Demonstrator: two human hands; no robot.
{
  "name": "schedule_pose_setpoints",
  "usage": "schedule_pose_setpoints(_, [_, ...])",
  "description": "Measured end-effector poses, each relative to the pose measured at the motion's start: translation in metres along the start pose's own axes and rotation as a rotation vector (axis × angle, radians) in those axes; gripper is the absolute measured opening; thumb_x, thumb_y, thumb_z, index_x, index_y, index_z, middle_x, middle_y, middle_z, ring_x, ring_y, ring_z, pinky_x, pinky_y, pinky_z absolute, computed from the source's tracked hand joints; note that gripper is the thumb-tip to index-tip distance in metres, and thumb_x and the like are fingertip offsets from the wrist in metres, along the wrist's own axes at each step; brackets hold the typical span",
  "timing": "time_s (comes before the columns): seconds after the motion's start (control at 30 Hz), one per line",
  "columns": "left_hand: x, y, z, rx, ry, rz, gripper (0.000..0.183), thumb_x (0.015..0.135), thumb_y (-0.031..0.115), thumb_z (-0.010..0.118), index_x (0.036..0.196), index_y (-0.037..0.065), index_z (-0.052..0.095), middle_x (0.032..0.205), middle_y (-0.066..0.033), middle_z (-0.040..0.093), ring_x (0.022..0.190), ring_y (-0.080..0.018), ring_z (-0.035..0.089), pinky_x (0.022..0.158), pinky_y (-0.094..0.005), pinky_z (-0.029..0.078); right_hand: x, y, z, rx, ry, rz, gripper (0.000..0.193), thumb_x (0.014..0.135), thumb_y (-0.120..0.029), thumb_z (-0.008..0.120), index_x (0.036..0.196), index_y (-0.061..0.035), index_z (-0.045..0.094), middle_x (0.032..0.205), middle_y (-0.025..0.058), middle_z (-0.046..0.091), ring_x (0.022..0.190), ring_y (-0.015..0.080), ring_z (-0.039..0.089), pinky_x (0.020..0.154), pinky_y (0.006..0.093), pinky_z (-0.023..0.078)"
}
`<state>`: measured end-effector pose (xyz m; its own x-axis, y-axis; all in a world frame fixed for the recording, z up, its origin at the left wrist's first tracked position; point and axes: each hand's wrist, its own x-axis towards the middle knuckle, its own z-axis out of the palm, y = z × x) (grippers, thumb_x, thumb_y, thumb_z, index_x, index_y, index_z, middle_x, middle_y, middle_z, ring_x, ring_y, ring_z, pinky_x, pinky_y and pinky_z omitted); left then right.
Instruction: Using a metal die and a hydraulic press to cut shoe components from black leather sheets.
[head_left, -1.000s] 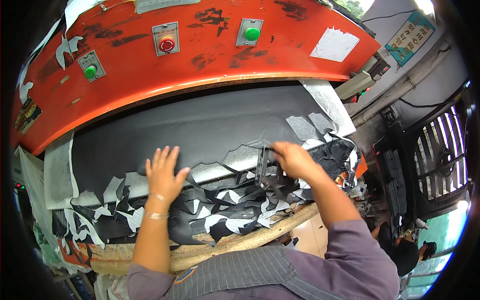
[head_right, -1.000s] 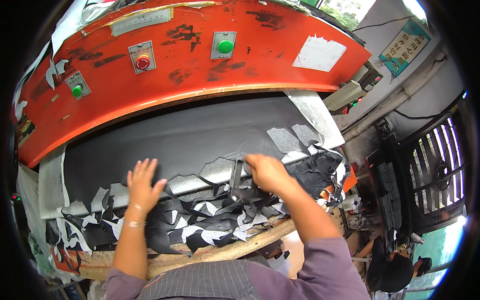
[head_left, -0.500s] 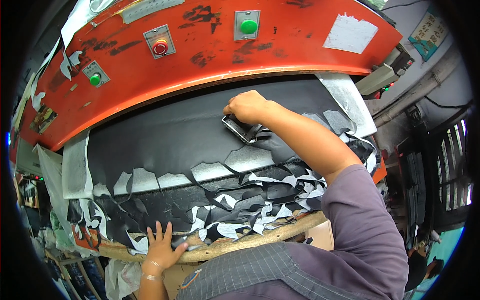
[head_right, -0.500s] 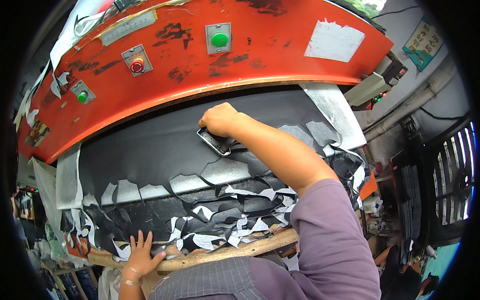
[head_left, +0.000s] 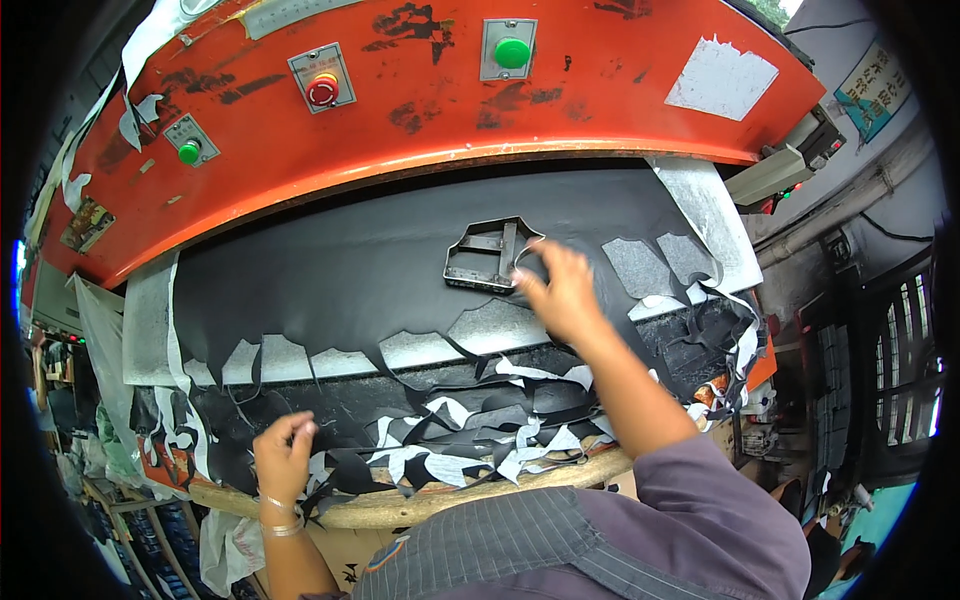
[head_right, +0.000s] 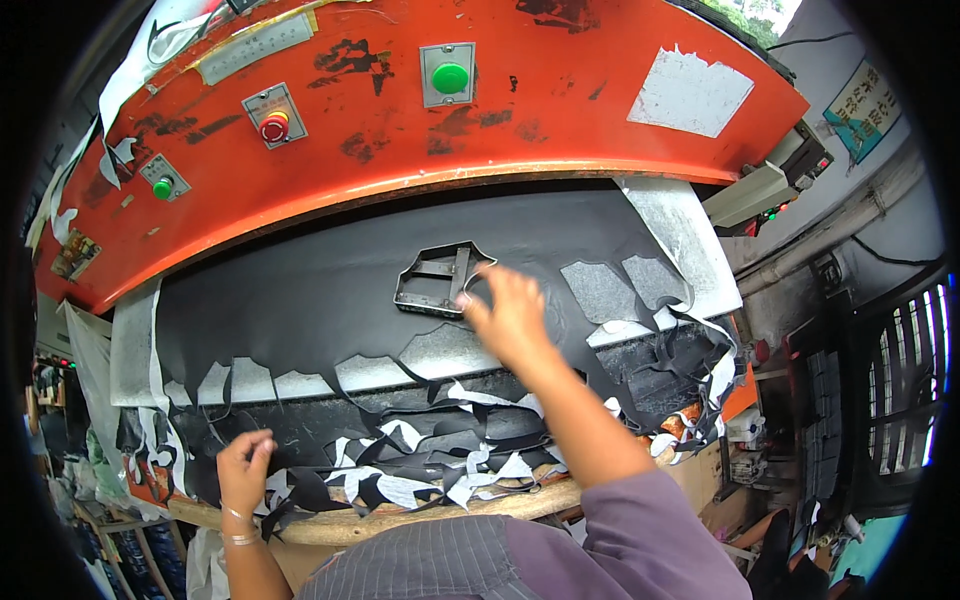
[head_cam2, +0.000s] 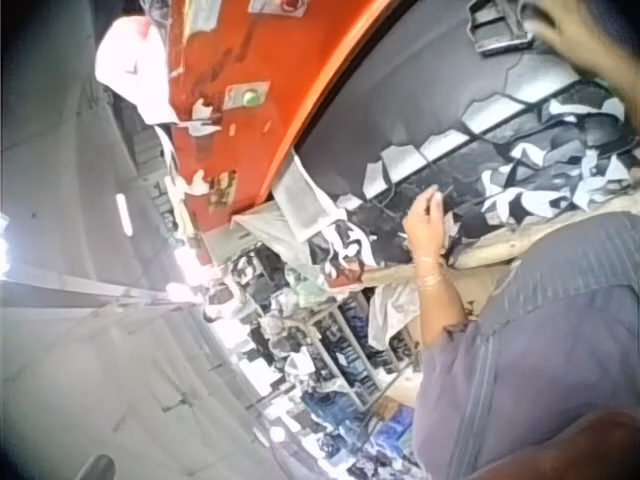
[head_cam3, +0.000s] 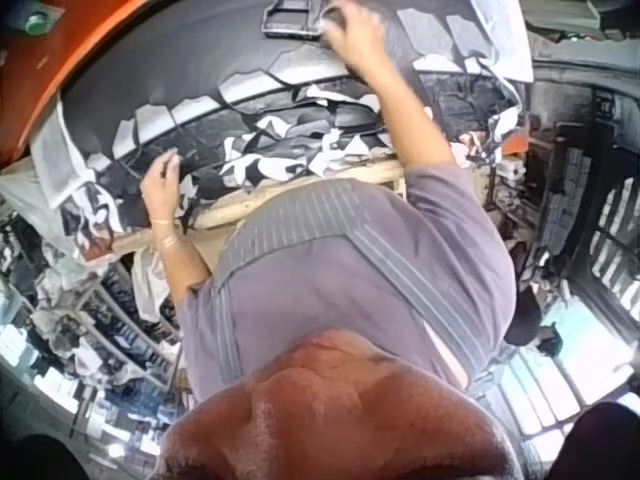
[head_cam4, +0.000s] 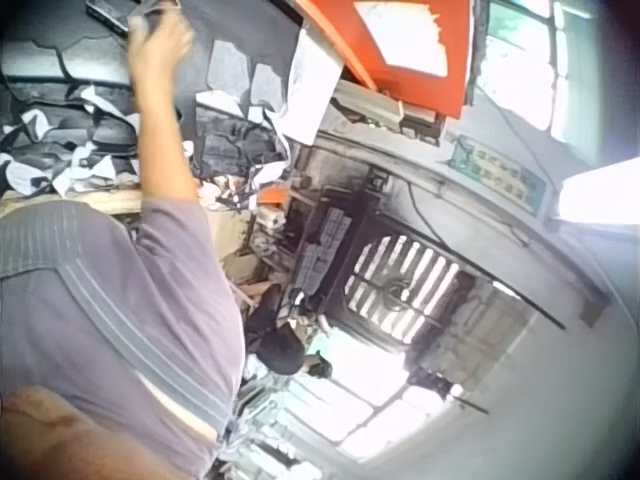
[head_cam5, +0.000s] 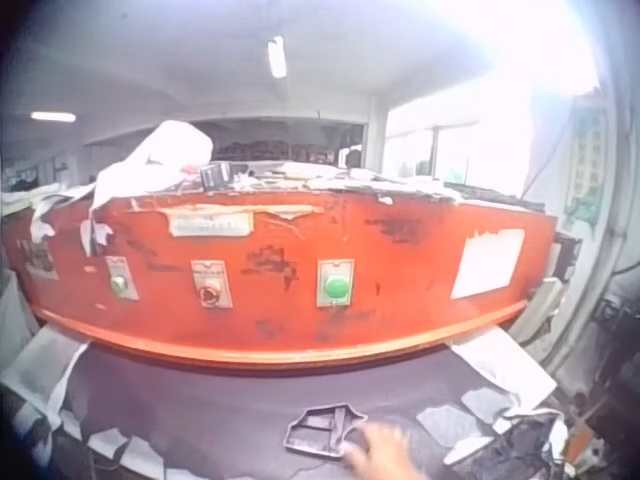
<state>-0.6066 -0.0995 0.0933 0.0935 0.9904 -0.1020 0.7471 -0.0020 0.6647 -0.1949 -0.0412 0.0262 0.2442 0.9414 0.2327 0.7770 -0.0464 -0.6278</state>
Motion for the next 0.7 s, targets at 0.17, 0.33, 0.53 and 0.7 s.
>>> schedule_pose_setpoints(0.17, [0.05,-0.05,0.028,0.539,0.351,0.279,0.045,0.087,0.024,0.062,0.128,0.007,0.054,0.138,-0.0183,0.048,0.131,-0.0381,0.04,0.103,-0.0522,0.035,-0.02,-0.019,0.019,-0.02,0.022,-0.077,0.035,0.077,-0.029,0.073,0.098,-0.0058,0.058,0.118,0.0184,0.058,0.118,0.036,0.05,0.099,0.0488,0.035])
schedule_pose_setpoints(0.33, [0.014,-0.056,0.043,0.537,0.003,-0.314,0.087,0.084,0.049,0.062,0.151,0.016,0.018,0.156,-0.0241,0.004,0.138,-0.0524,0.015,0.105,-0.0653,0.022,0.01,0.034,0.012,0.03,-0.058,-0.463,0.025,0.073,-0.015,0.074,0.088,-0.0048,0.057,0.103,0.0171,0.064,0.112,0.0361,0.057,0.098,0.0475,0.042])
schedule_pose_setpoints(0.53, [-0.05,-0.057,-0.033,0.307,-0.521,-0.072,0.066,0.084,0.041,0.068,0.137,0.007,0.048,0.144,-0.0295,0.035,0.137,-0.0389,0.031,0.11,-0.0406,0.029,0.004,0.004,-0.014,0.003,-0.138,-0.287,0.058,0.073,-0.037,0.077,0.119,-0.0099,0.055,0.136,0.0207,0.047,0.133,0.0377,0.037,0.109,0.0505,0.025])
schedule_pose_setpoints(0.7, [-0.033,-0.105,-0.1,0.01,0.116,-0.006,0.038,0.087,0.014,0.065,0.122,-0.001,0.059,0.106,-0.0131,0.068,0.102,-0.018,0.061,0.088,-0.032,0.046,-0.033,-0.053,0.031,-0.159,-0.064,-0.059,0.082,0.062,-0.053,0.082,0.121,-0.0064,0.049,0.139,0.0372,0.029,0.131,0.0508,0.029,0.108,0.0545,0.024])
